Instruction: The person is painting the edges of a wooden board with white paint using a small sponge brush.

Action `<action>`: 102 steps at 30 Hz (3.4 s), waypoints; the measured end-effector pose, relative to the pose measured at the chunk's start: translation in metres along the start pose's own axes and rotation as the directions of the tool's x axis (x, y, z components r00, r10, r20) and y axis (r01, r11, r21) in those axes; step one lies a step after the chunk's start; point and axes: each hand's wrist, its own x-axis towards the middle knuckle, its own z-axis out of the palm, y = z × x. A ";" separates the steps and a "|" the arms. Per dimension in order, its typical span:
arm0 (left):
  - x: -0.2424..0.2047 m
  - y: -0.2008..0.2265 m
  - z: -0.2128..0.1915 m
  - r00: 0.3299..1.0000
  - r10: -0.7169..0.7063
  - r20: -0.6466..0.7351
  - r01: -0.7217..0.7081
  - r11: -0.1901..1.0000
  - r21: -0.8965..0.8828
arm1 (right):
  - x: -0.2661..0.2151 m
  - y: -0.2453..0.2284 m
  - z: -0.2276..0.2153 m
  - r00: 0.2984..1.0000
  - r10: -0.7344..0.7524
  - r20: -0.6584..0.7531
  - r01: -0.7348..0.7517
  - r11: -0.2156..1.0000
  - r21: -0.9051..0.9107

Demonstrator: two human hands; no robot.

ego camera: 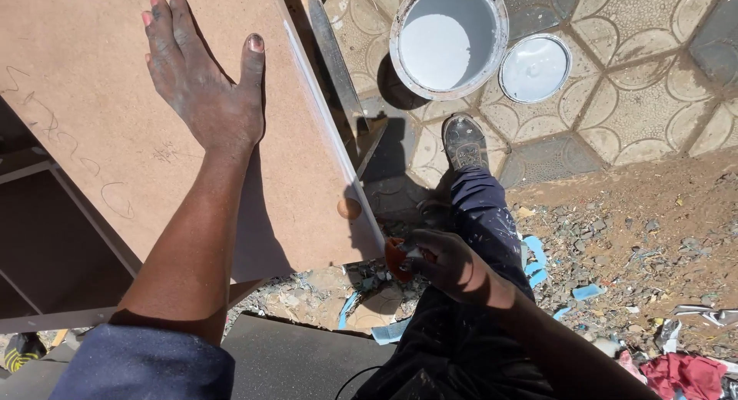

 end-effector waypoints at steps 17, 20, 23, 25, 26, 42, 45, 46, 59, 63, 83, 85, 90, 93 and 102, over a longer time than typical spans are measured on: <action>0.008 0.008 -0.007 0.998 -0.018 0.053 0.016 0.999 0.031 | 0.213 -0.109 -0.058 0.991 0.128 -0.046 -0.117 0.974 0.192; 0.006 0.010 -0.011 0.999 -0.014 0.047 0.014 1.000 -0.003 | 0.087 0.031 -0.007 0.994 0.028 0.109 -0.038 0.995 0.089; 0.009 0.010 -0.014 0.999 -0.012 0.033 0.013 0.999 -0.052 | 0.045 0.128 0.016 0.880 -0.442 -0.173 0.474 0.838 0.270; 0.008 0.006 -0.014 1.000 -0.003 0.027 0.004 0.999 -0.036 | 0.065 0.054 -0.003 0.990 0.009 -0.140 0.059 0.877 0.477; 0.011 0.003 -0.011 1.000 0.024 0.003 -0.024 1.000 -0.010 | 0.082 0.020 -0.013 0.903 0.429 -0.035 -0.309 0.702 0.642; -0.083 0.101 -0.030 0.947 -0.004 -0.320 -0.216 0.729 -0.650 | 0.227 -0.012 -0.153 0.897 -0.081 -0.434 -0.238 0.738 -0.632; -0.139 0.151 -0.002 0.998 0.057 -0.016 -0.042 0.507 -0.861 | 0.271 0.032 -0.164 0.920 -0.180 -0.348 -0.211 0.521 -0.827; -0.160 0.161 0.030 0.999 -0.012 0.053 0.051 0.563 -0.825 | 0.283 0.052 -0.172 0.925 -0.187 -0.331 -0.231 0.414 -0.881; -0.162 0.160 0.052 0.793 -0.312 0.524 0.606 0.502 -0.618 | 0.290 0.018 -0.163 0.829 0.295 -0.475 -0.544 0.626 -0.559; -0.161 0.165 0.054 0.760 -0.370 0.535 0.649 0.471 -0.597 | 0.282 0.032 -0.187 0.790 0.471 -0.393 -0.594 0.745 -0.303; -0.158 0.183 0.172 0.444 -0.210 0.871 0.452 -0.787 -0.421 | 0.260 -0.033 -0.153 0.589 0.749 -0.304 -0.690 0.662 0.293; -0.156 0.180 0.171 0.457 -0.196 0.868 0.471 -0.774 -0.423 | 0.255 -0.034 -0.164 0.597 0.733 -0.326 -0.672 0.679 0.294; -0.166 0.183 0.192 0.520 -0.167 0.838 0.486 -0.749 -0.451 | 0.250 -0.016 -0.179 0.727 0.562 -0.394 -0.592 0.804 0.053; -0.162 0.183 0.186 0.532 -0.168 0.830 0.489 -0.739 -0.463 | 0.249 -0.016 -0.175 0.781 0.492 -0.385 -0.525 0.851 0.022; -0.146 0.182 0.197 0.404 -0.394 0.826 0.545 -0.622 -0.563 | 0.201 -0.055 -0.204 0.905 0.356 -0.235 -0.371 0.928 -0.026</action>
